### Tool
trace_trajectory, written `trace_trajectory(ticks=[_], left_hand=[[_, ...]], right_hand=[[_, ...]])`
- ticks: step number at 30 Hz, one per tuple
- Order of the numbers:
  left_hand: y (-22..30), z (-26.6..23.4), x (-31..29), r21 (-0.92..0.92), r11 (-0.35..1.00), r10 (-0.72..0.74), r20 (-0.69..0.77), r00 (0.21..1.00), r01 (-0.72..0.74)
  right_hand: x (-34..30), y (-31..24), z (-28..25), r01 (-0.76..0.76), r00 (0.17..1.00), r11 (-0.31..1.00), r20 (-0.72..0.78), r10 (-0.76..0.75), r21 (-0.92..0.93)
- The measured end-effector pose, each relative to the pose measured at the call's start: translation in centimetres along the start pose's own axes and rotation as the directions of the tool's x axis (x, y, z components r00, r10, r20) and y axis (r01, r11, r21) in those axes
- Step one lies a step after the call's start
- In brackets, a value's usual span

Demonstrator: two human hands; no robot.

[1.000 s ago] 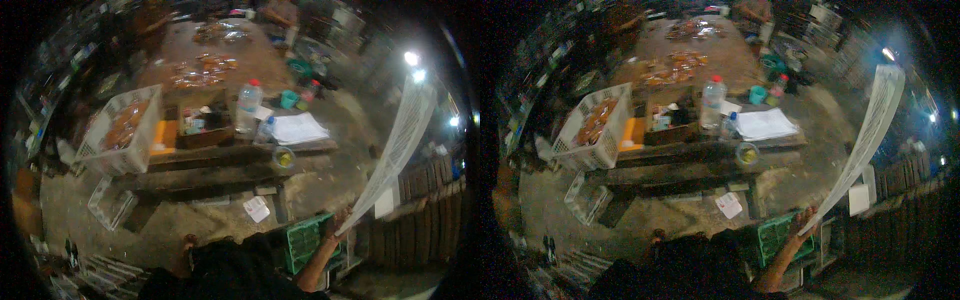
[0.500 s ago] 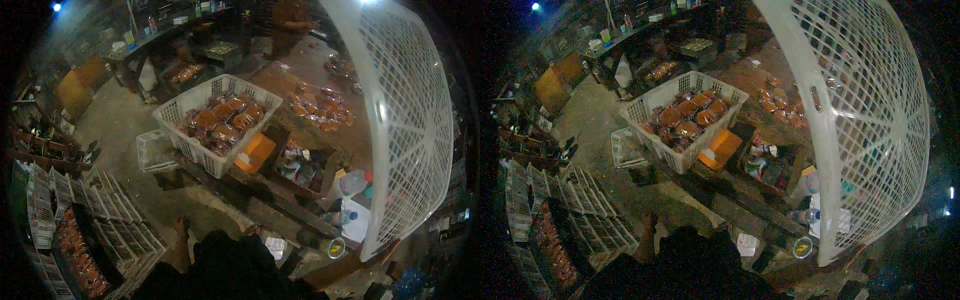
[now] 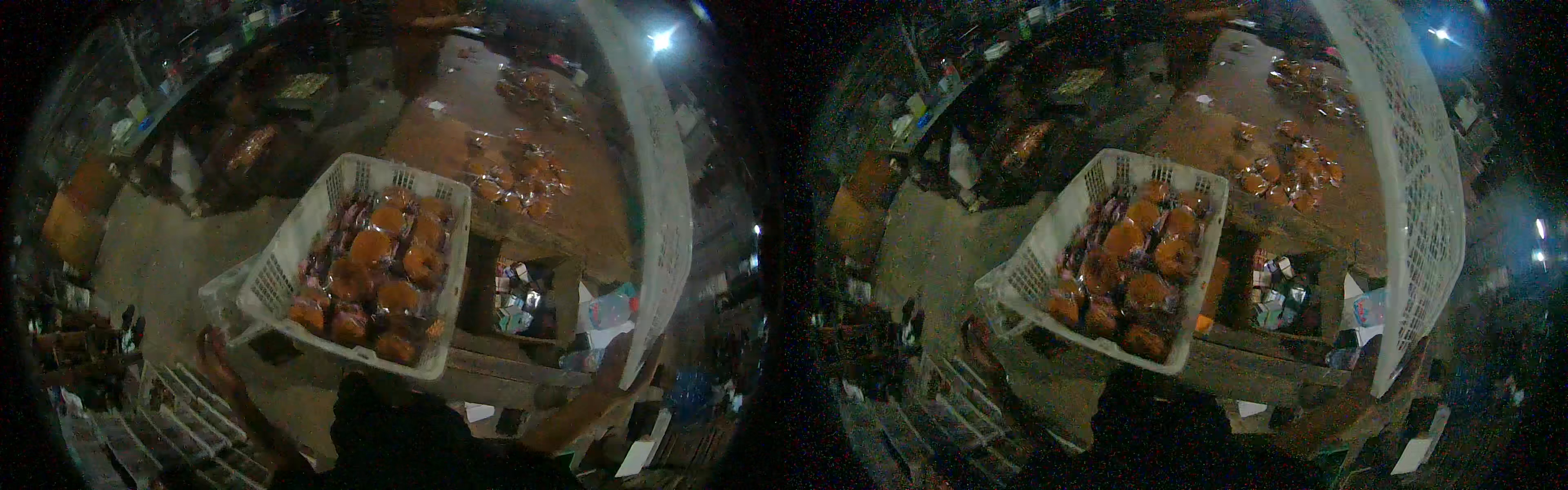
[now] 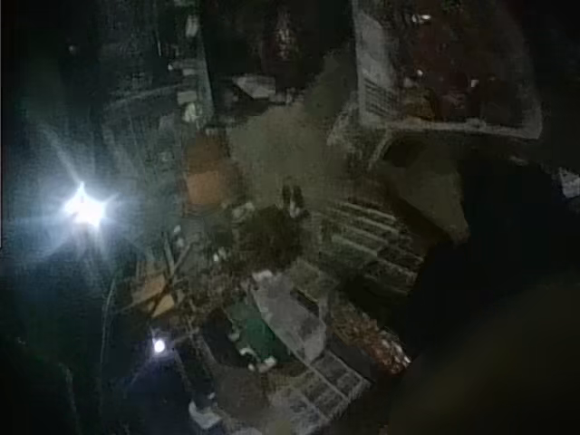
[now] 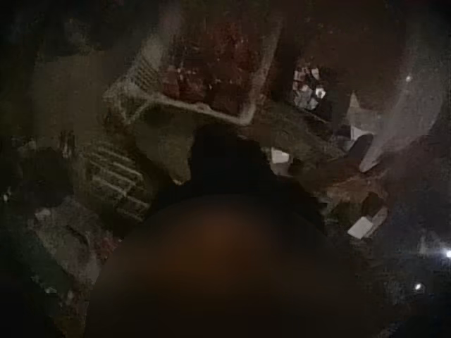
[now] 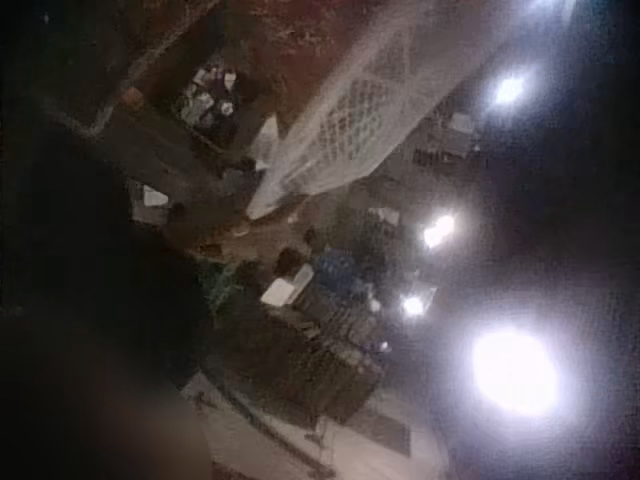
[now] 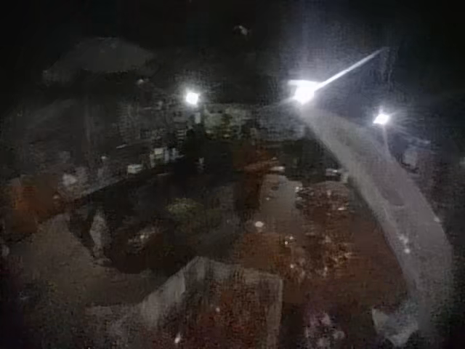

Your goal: The person picks up individually wrapped buns from a wooden table and places them into a white plastic crate. The person repeats this action continuously, filling the crate with the packaged buns.

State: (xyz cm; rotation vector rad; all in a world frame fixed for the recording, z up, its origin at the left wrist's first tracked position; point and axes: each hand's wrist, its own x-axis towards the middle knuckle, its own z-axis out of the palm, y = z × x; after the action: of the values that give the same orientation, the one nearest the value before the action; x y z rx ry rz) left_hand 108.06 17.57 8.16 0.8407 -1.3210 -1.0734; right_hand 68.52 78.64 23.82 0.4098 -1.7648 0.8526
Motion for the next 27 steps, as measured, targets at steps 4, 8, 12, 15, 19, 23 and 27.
trace_trajectory(ticks=[4,8,12,15,19,23,27], left_hand=[[2.6,4.8,8.7,-0.052,0.977,-0.191,0.218,0.957,0.207],[5.0,11.8,11.5,0.001,0.993,0.111,0.406,0.907,-0.122],[9.7,16.6,14.0,-0.098,0.959,-0.066,0.835,0.546,0.266],[12.5,21.2,13.1,0.057,0.876,-0.105,0.992,0.074,0.48],[15.4,25.1,10.0,0.17,0.882,-0.223,0.972,0.071,0.439],[15.1,26.1,10.6,0.082,0.89,-0.177,0.969,0.174,0.449],[11.5,25.1,16.7,0.128,0.841,-0.266,0.944,0.194,0.526]], right_hand=[[-1.5,-6.8,0.0,0.015,0.999,0.992,0.03,-0.011,-0.129],[-2.8,-15.3,0.4,-0.029,0.99,0.993,0.136,0.044,-0.112],[-4.8,-23.3,3.9,-0.094,0.986,0.994,0.133,0.1,-0.057],[-6.5,-29.0,5.7,-0.836,0.51,0.404,0.254,0.822,0.371],[-9.3,-36.1,7.6,-0.923,0.062,-0.158,0.542,0.838,0.35],[-10.9,-39.3,8.5,-0.993,0.082,-0.032,0.862,0.5,0.113],[-7.2,-36.3,7.3,-0.732,0.076,0.634,0.955,-0.288,0.249]])
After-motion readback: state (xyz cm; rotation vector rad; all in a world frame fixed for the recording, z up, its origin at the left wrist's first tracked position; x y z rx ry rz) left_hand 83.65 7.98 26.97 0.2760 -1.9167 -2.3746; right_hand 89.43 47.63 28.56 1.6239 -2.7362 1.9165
